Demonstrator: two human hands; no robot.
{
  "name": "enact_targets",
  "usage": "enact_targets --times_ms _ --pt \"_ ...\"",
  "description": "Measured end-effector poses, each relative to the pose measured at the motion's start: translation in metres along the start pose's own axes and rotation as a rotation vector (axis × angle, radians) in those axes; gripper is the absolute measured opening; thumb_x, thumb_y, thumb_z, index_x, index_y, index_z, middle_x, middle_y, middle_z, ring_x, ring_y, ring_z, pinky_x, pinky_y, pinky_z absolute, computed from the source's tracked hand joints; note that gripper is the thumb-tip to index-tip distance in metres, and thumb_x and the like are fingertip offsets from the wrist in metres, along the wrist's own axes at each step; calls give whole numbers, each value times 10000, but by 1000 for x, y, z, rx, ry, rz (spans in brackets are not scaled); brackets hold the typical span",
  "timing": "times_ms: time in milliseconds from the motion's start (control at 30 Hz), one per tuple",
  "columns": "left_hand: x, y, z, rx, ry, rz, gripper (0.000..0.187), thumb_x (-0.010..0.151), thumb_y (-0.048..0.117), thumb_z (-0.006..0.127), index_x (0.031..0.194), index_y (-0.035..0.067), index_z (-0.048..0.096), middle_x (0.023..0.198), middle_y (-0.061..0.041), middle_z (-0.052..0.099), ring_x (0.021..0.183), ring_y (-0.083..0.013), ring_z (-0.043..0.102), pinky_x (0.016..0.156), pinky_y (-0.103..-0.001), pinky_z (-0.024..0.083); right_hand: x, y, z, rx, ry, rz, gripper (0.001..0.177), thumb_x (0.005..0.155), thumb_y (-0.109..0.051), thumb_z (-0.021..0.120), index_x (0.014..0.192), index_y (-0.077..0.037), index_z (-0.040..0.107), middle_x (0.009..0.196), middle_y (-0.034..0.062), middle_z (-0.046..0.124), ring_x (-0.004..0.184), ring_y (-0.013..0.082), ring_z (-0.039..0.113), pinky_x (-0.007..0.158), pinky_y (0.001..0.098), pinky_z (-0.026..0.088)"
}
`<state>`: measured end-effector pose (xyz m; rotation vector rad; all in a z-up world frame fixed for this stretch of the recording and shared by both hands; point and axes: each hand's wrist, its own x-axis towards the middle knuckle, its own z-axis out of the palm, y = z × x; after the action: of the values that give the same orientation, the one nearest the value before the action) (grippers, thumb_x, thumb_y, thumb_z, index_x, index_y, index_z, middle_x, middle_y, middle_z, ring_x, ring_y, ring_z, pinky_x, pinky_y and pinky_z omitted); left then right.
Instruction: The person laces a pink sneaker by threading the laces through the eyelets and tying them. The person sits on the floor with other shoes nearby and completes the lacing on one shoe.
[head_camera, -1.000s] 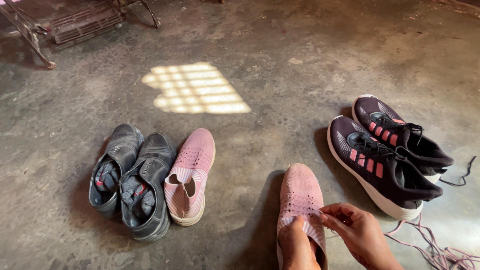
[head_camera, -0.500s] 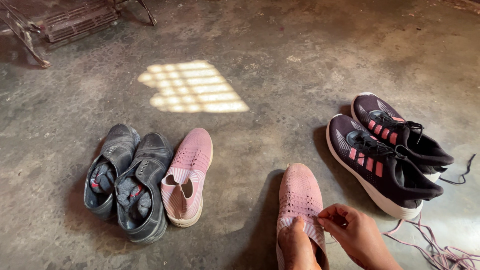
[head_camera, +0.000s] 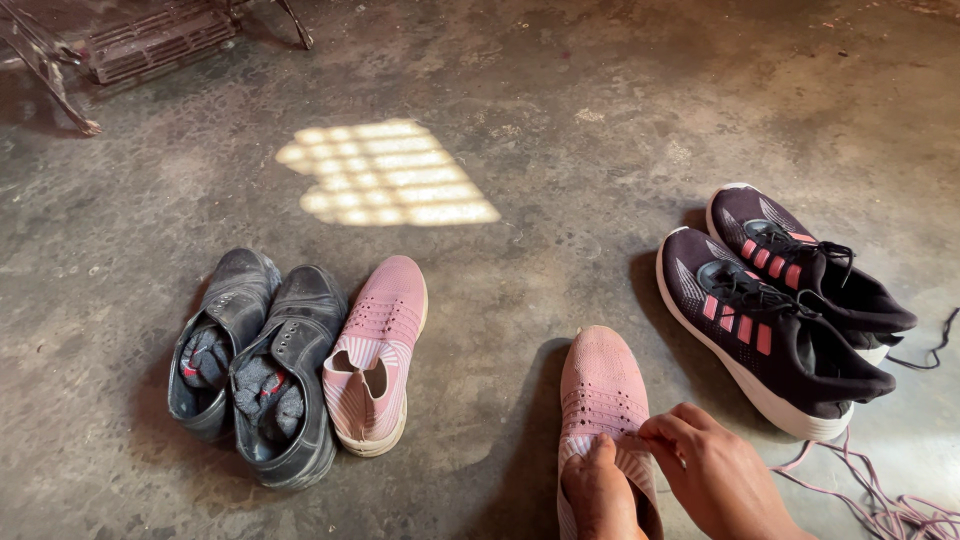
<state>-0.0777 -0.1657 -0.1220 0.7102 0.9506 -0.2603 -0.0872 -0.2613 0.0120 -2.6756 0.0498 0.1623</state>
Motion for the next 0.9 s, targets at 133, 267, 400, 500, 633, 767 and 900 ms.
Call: enact_targets --times_ms 133,267,400,500,633,767,900 --pt "-7 4 4 -7 34 -61 473 984 165 597 1321 -143 477 1285 -277 678 1174 -327 726 1019 -422 588 2 -2 -2 9 -20 11 247 858 -344 747 1058 -201 776 940 1 709 819 233 728 743 371 580" --pt "-8 7 5 132 69 20 469 958 170 643 1293 -147 557 1274 -255 698 1157 -308 735 1003 -395 598 7 4 -9 26 62 -41 198 867 -307 749 1005 -168 777 919 24 717 818 249 728 727 368 576" --pt "-3 -5 1 -90 -70 88 476 891 120 659 1283 -144 607 1252 -248 733 1130 -319 724 977 -405 563 11 14 -9 282 45 219 196 880 -240 757 1003 -88 752 886 51 755 777 189 744 694 335 613" --pt "11 -19 -3 -40 -55 91 492 907 156 675 1297 -134 601 1271 -213 738 1154 -278 725 1007 -373 546 15 21 -3 399 16 263 192 905 -220 737 1016 -63 743 873 60 772 804 151 767 706 319 615" --pt "23 -42 -7 74 -159 144 470 910 215 648 1235 -124 667 1226 -203 764 1121 -266 734 983 -359 545 22 33 5 514 -8 293 205 909 -205 743 1017 -30 752 892 69 787 800 137 785 745 300 619" --pt "4 -53 5 346 -238 125 387 904 205 642 1162 -80 683 1149 -194 760 1068 -286 732 936 -383 549 25 42 5 479 -18 351 230 888 -209 791 1025 -26 765 900 65 784 784 134 779 762 296 602" --pt "-39 -31 17 911 -443 127 307 899 196 636 1089 -37 699 1073 -185 756 1015 -306 730 890 -406 554 22 45 1 491 -17 383 227 866 -200 812 1007 -27 770 876 68 784 775 130 763 757 293 594"
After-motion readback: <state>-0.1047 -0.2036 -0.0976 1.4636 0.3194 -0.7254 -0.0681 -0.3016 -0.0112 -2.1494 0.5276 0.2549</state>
